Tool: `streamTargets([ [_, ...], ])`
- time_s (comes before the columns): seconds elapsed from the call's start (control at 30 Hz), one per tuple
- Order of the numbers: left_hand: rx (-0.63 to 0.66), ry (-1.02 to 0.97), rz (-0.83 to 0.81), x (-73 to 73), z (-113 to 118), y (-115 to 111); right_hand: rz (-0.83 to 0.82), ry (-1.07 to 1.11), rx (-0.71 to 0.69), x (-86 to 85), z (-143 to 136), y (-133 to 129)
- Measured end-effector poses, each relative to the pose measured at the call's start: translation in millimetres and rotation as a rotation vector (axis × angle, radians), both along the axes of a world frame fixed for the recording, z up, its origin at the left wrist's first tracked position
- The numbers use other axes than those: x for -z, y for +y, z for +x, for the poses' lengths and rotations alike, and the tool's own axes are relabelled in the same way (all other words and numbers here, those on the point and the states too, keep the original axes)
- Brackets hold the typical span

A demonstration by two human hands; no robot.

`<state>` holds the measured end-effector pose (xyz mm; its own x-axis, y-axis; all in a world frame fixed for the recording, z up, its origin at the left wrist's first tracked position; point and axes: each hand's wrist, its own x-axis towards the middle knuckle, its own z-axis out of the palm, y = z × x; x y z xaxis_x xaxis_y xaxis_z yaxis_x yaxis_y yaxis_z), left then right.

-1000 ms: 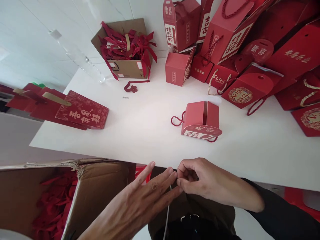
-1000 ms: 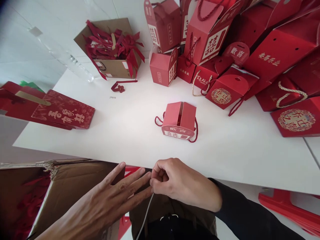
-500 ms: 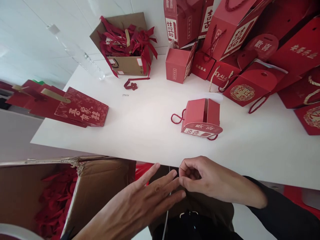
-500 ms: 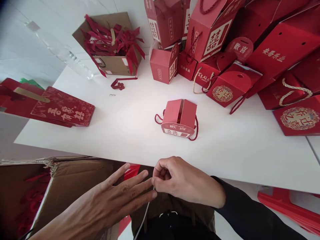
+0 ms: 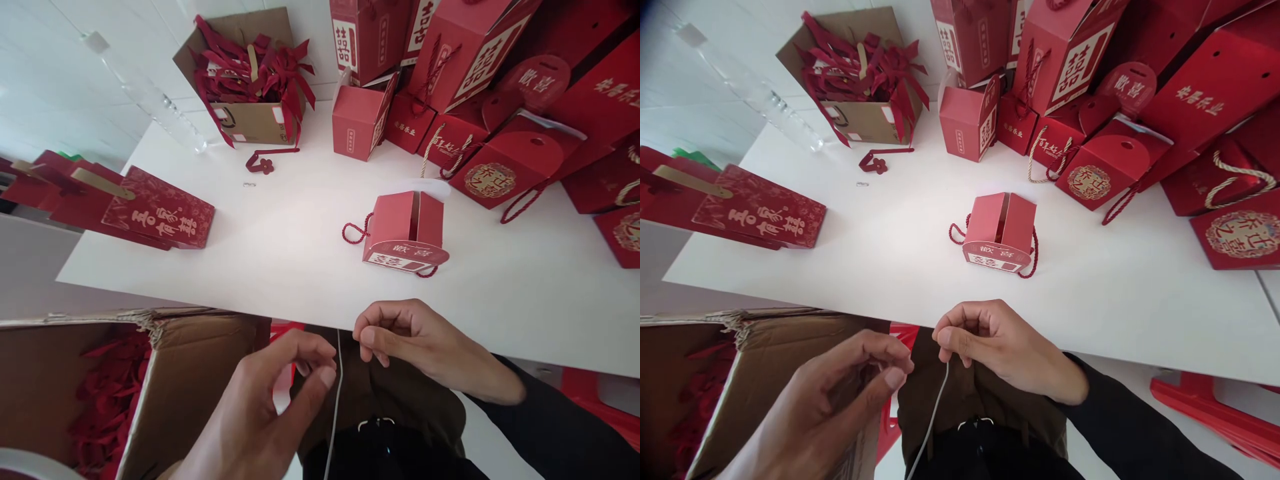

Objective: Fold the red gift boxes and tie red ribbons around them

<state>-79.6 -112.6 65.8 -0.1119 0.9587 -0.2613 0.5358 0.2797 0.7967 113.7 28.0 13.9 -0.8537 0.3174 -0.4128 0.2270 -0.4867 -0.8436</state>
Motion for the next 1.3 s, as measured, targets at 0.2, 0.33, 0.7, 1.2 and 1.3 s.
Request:
streamTargets([
  [0.2, -0.338, -0.514, -0.305, -4.4, 21, 20, 0.085, -0.026, 0.045, -1.2, -7, -13],
  [0.33, -0.372, -0.582, -0.351, -1.9, 21, 22, 0.232, -0.065, 0.065, -4.0, -10, -19],
  [0.7, -0.285, -0.793, -0.404, 5.4, 19, 18, 0.323, -0.031, 0.062, -8.2, -8, -19],
  [1.2, -0.334, -0.594, -0.300, 4.0, 20, 23, -0.064, 0.110, 0.080, -7.2, -7, -12],
  [1.3, -0.251, -0.403, -0.269, 5.1, 19, 23, 0.036, 0.037, 0.040, -11.5, -8, -14],
])
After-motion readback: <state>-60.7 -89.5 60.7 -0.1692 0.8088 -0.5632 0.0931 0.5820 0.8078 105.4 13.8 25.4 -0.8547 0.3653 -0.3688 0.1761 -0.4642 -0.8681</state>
